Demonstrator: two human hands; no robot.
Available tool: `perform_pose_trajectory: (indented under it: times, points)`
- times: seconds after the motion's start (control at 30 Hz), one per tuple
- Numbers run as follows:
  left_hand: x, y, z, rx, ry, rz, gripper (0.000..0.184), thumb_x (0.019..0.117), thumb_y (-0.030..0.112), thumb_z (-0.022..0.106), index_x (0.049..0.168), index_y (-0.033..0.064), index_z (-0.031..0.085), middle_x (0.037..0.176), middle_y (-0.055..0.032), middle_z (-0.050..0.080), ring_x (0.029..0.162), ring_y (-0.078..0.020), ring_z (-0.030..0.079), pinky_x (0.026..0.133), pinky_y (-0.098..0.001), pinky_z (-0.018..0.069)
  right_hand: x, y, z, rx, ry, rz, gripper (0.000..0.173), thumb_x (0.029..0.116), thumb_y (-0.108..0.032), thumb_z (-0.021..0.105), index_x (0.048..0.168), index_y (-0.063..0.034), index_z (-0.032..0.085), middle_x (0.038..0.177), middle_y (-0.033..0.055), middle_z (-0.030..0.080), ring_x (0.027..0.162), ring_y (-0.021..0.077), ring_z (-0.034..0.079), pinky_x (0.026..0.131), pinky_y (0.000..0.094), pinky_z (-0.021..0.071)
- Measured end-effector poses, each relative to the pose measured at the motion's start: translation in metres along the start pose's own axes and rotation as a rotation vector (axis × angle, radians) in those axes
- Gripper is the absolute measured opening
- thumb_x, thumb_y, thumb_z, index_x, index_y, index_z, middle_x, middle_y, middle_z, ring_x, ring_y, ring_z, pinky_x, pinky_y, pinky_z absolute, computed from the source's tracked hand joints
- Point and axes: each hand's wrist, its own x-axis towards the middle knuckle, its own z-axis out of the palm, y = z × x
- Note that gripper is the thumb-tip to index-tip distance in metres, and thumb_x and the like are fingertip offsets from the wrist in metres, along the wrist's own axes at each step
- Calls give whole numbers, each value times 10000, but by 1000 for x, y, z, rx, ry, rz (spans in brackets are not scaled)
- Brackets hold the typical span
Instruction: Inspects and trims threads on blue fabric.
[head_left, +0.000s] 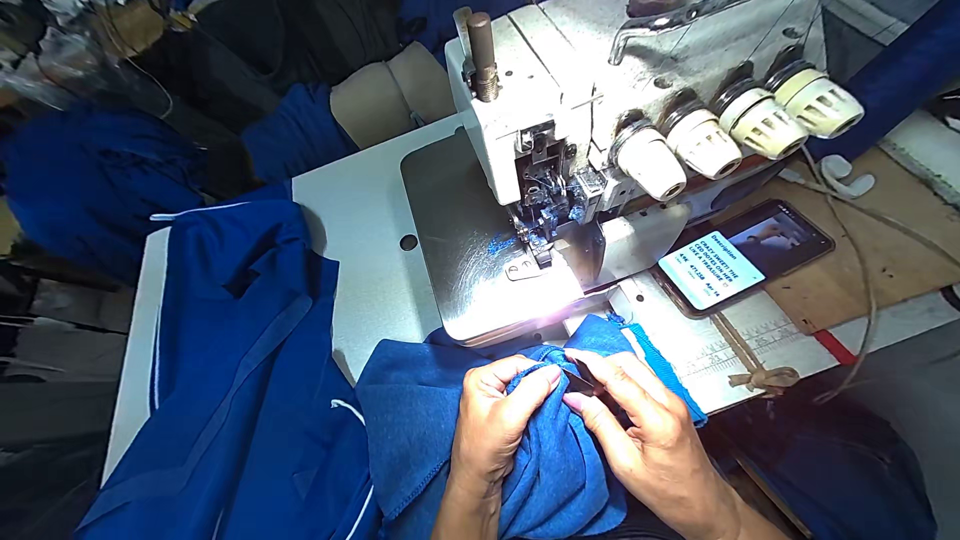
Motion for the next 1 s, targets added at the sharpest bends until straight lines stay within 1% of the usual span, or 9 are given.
perform_pose_trajectory:
  times: [0.1,0.17,0.23,0.33,0.4,0.6,0.73,0.87,1.0]
  points:
    - [-1,1,0,42,-11,18,111,852,54,713,755,53,768,706,-36,692,661,-48,643,632,-199,543,4,-1,-1,132,41,68,317,970,-214,657,1246,-68,708,959,-23,662,792,-4,610,709,143,541]
    - [0,0,0,57,5,25,110,850,59,717,751,55,765,696,-33,690,648,-43,639,618,-195,537,6,-4,-3,193,71,139,342,972,-243,661,1265,-68,687,1001,-27,704,818,8,638,739,170,556]
    - [0,0,0,49,19,24,103,850,45,718,760,45,767,710,-48,697,655,-57,646,623,-204,546,5,-6,-8,170,34,119,354,981,-261,649,1273,-64,684,985,-30,695,810,3,632,734,168,558]
    - [-1,0,1,49,29,23,98,844,40,723,757,45,768,707,-47,689,652,-61,642,616,-205,546,2,-10,-10,121,-61,70,341,987,-261,631,1237,-43,712,964,-11,691,773,-33,597,695,117,521]
    - [-1,0,2,52,32,26,98,839,42,724,753,43,770,704,-44,684,652,-62,639,617,-206,543,2,-10,-11,90,-85,68,336,987,-263,621,1224,-46,716,941,-17,682,750,-46,579,681,98,503]
    - [-1,-1,1,62,23,43,93,836,41,723,757,45,773,712,-41,687,663,-61,641,624,-203,541,3,-9,-11,56,-93,75,341,983,-274,612,1222,-56,721,918,-33,672,739,-53,564,674,91,486]
    - [0,-1,1,64,25,39,102,838,46,725,743,48,762,694,-36,676,646,-52,628,609,-197,529,3,-8,-11,60,-88,79,337,985,-268,613,1222,-54,721,931,-26,682,748,-48,579,678,99,502]
    - [0,-1,1,66,23,42,95,840,46,724,754,43,765,715,-47,694,662,-62,644,624,-206,543,3,-8,-10,51,-79,73,337,982,-265,609,1221,-57,723,913,-34,664,728,-54,556,661,88,480]
    - [0,0,2,74,28,40,90,835,43,724,757,45,768,725,-47,701,673,-60,649,635,-202,546,2,-7,-7,42,-50,63,339,990,-256,611,1233,-42,713,943,-10,675,754,-39,587,682,103,512]
